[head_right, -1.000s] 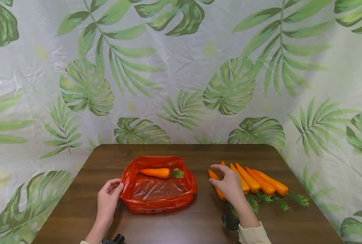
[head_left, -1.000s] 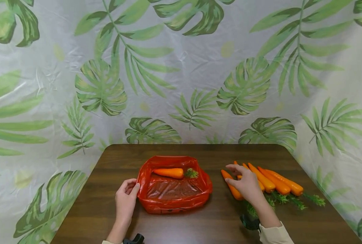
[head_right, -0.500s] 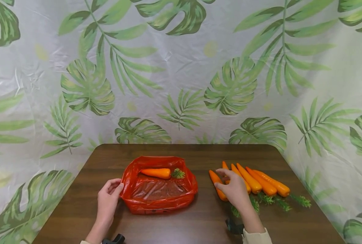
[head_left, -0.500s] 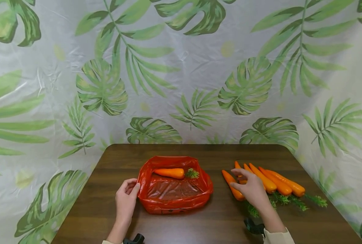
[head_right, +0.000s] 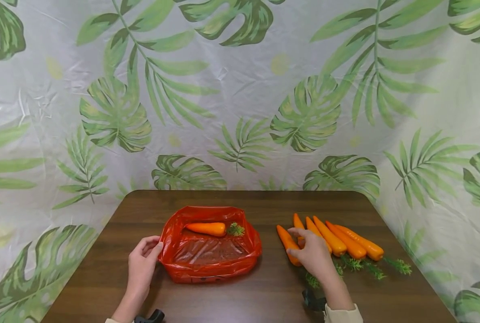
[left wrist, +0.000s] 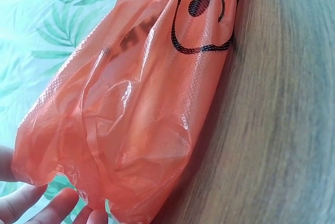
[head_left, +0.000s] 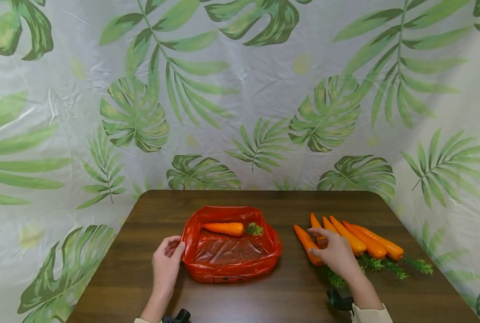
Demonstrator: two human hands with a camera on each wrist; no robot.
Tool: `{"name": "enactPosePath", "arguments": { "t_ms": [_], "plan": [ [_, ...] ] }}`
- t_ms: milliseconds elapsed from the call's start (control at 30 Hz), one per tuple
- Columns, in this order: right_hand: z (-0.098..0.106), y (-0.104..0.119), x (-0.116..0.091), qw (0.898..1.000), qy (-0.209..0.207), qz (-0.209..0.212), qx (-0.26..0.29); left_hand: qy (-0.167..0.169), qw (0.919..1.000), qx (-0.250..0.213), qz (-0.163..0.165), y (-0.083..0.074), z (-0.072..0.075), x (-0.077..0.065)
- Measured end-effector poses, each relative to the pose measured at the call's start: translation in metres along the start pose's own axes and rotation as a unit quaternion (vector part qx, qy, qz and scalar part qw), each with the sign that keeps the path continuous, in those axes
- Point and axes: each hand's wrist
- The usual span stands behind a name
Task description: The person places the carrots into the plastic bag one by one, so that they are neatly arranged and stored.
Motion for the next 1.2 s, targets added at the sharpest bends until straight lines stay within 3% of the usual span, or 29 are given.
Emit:
{"name": "enactPosePath", "arguments": {
  "t_ms": [867,1200],
  "plan": [
    [-0.015,0.001,0.000,0.991,0.014,0.025,-0.128,0.013,0.9999,0.006,0.004,-0.001,0.001,0.001],
    [-0.020,0.000,0.001,0.992,0.009,0.018,-0.125,0.001,1.0000,0.008,0.002,0.001,0.000,0.001]
  ]
}}
Point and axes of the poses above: each hand's wrist, its own x-axis towards the middle knuckle, its own z-axis out of the back of the hand, y = z × x, and after that the axes turned 5 degrees about x, right-handed
